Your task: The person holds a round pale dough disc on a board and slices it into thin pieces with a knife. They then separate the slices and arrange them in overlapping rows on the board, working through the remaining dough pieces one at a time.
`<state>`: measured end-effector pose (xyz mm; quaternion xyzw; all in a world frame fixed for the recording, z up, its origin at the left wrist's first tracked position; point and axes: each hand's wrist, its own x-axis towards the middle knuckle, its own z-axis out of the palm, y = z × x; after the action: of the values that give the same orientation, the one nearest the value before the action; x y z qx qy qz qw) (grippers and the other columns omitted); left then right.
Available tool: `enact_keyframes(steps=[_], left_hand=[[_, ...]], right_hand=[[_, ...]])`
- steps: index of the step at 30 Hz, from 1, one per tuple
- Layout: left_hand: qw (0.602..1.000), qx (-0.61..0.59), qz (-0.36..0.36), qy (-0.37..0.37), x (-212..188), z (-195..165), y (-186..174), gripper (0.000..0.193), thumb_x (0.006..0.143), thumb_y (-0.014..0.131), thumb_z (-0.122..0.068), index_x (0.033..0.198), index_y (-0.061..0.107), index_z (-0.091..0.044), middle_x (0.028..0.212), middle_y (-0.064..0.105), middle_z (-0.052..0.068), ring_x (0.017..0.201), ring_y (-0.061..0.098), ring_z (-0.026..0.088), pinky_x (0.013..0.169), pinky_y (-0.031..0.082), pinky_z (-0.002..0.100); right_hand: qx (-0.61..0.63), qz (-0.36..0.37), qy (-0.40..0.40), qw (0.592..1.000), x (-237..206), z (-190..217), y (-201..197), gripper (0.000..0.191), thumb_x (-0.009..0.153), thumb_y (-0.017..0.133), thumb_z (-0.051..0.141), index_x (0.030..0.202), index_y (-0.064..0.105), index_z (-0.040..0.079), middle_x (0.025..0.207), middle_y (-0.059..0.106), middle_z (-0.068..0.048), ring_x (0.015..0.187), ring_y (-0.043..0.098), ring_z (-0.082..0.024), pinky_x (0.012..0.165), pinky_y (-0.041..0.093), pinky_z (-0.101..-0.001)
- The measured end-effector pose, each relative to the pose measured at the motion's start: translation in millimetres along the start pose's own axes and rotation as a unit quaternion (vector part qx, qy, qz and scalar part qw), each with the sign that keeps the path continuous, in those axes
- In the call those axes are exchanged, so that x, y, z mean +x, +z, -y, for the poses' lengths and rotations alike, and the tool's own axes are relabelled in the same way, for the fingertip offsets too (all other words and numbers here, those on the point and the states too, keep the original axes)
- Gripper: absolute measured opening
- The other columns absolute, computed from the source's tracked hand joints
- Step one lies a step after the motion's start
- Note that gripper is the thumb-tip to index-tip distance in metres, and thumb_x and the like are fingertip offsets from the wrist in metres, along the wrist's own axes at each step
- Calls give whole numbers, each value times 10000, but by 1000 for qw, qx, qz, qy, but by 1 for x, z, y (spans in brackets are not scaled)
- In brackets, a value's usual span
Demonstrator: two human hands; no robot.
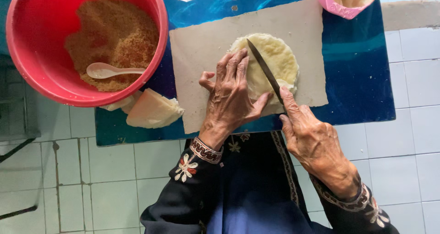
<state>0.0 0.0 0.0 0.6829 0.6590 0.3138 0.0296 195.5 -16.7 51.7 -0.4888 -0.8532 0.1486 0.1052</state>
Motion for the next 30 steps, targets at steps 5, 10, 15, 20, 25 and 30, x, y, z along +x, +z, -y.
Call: enact_keyframes(steps=[5,10,15,20,25,30], left_hand=[[1000,-3,5,1,2,-2,0,949,657,860,-523,1377,536,4,1499,491,122,1401,402,261,994,250,559],[1000,-1,18,11,5,0,-1,909,660,861,-512,1323,547,24,1566,416,194,1403,384,317,1009,249,568],[1000,-3,17,9,0,3,2,940,673,861,-483,1387,525,28,1570,411,184,1410,382,320,1033,258,569],[1000,-9,20,-3,4,1,-1,941,636,864,-480,1367,530,10,1565,431,158,1383,404,295,970,253,562],[1000,-5,14,-4,-3,6,7,936,642,866,-509,1350,536,7,1569,439,148,1368,414,286,980,248,574],[1000,-9,18,-8,17,1,-8,948,635,861,-531,1347,540,5,1567,443,155,1370,409,291,969,246,564]], right_hand=[[-28,16,-4,999,6,1,-9,705,952,633,167,1590,332,173,870,640,-185,629,653,-383,556,537,-459],[-98,51,4,994,19,3,-7,702,961,618,204,1598,323,171,862,637,-192,547,649,-386,501,544,-471],[-160,62,-4,985,33,3,8,710,960,595,174,1610,310,169,886,637,-192,571,679,-375,490,558,-465],[-145,58,-16,988,24,3,2,747,931,612,172,1608,297,168,867,621,-198,551,664,-387,484,550,-471],[-134,70,7,988,0,3,2,729,960,614,186,1612,289,179,823,593,-178,494,631,-366,447,529,-464],[-156,60,2,986,0,11,-10,705,954,622,200,1594,325,190,812,585,-160,483,610,-362,431,511,-474]])
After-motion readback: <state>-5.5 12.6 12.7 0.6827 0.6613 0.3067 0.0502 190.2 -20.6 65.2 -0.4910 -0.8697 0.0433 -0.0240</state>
